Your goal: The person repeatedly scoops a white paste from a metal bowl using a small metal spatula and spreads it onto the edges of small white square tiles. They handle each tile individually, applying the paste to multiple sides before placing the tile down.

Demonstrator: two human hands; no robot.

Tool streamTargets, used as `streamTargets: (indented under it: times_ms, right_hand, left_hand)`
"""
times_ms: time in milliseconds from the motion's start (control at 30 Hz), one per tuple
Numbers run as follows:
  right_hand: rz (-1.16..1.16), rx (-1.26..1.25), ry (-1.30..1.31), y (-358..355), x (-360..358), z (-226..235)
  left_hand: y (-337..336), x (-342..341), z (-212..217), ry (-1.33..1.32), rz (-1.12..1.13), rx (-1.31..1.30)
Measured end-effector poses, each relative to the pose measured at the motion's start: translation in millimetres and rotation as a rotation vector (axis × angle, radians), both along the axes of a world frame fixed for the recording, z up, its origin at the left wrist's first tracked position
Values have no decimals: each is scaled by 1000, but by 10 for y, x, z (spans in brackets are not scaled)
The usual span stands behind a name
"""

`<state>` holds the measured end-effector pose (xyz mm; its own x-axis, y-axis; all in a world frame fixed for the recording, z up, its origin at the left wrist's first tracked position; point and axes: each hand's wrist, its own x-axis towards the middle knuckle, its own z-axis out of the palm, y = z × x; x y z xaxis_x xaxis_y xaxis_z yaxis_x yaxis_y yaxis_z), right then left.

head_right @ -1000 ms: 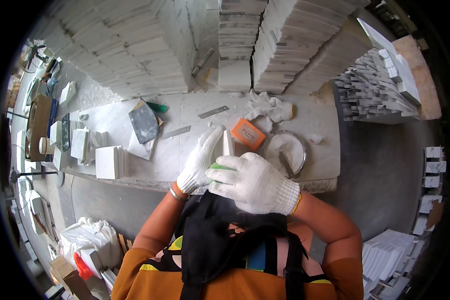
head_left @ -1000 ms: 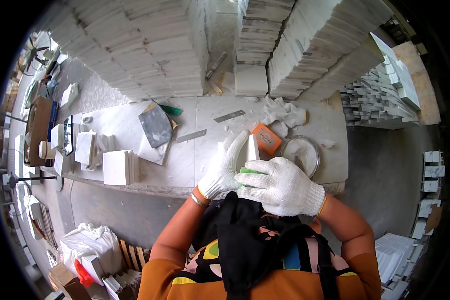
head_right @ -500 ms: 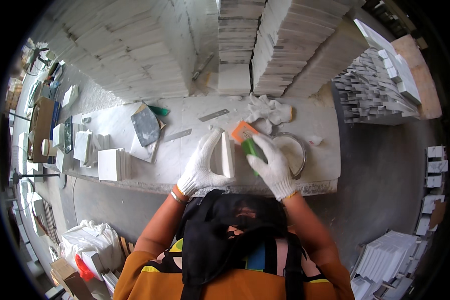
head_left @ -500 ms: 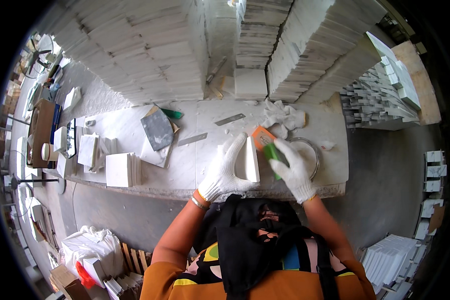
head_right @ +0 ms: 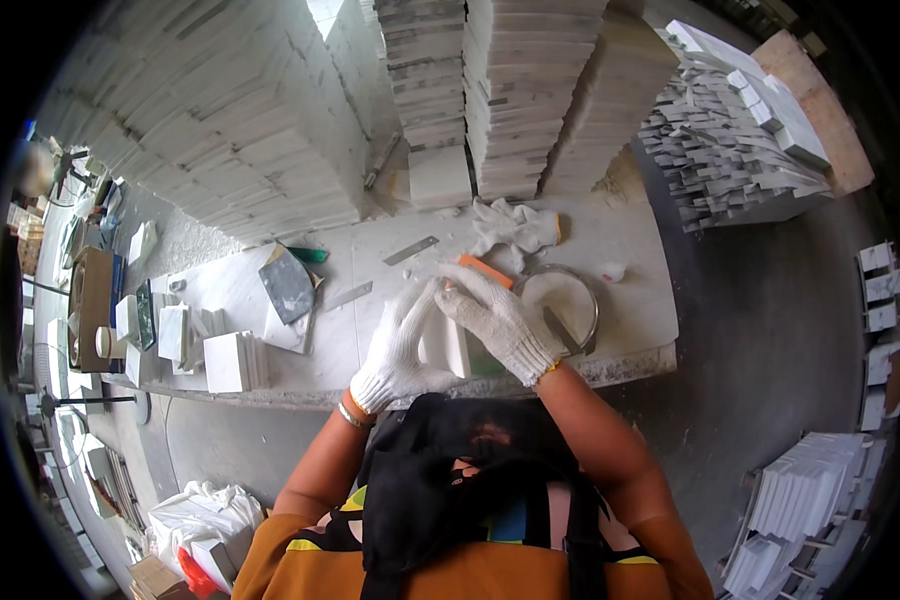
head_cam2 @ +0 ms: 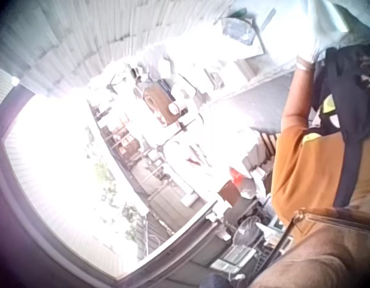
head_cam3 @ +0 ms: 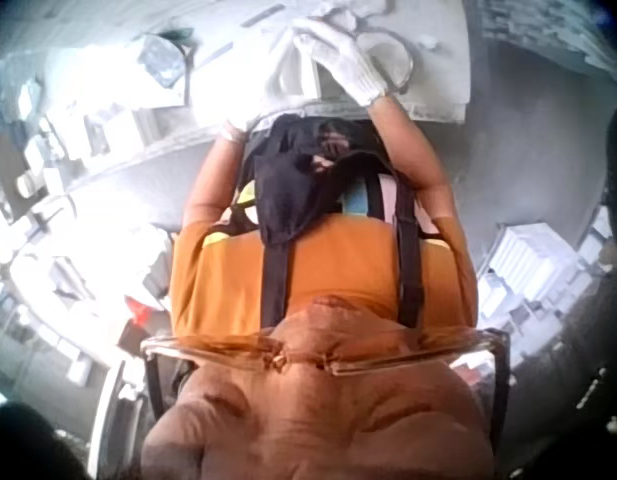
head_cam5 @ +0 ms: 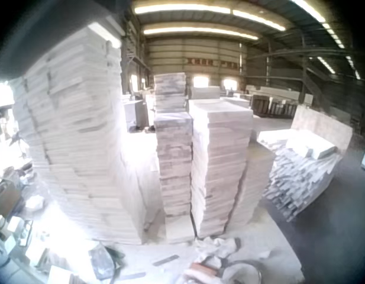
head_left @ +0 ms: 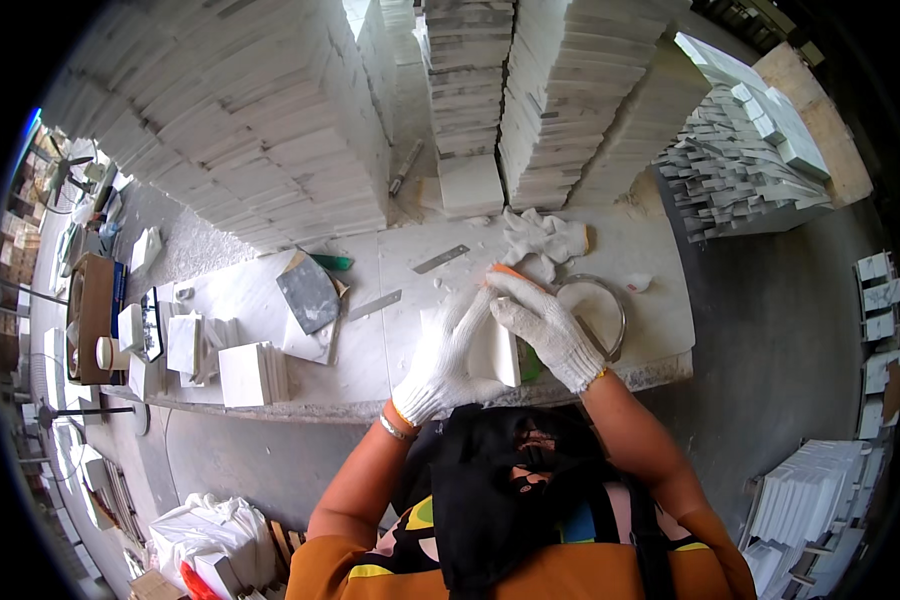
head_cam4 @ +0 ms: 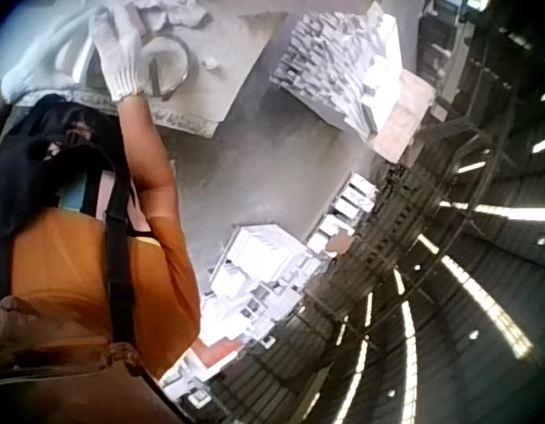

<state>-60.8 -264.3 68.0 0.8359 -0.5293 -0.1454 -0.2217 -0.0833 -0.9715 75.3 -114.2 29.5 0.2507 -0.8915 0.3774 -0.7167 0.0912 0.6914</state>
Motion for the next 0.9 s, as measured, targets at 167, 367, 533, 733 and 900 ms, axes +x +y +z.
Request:
streamTargets:
  times_ms: [167, 367, 533, 733, 900]
  right_hand:
    - [60, 378, 94, 233, -260, -16]
    - [64, 253, -14, 246, -562, -149]
    - [26, -182, -181, 73, -451, -19]
    - [162, -640, -182, 242, -468, 86]
    - [167, -564, -176, 292, -759, 122]
  left_hand:
    - [-45, 38, 161, -171, 48, -25]
    - [-41, 119, 236, -178, 175, 22]
    - [-88, 63, 370, -98, 124, 106]
    - [-139, 34, 329, -143, 133, 119]
    - [-135, 102, 270, -180, 179, 163]
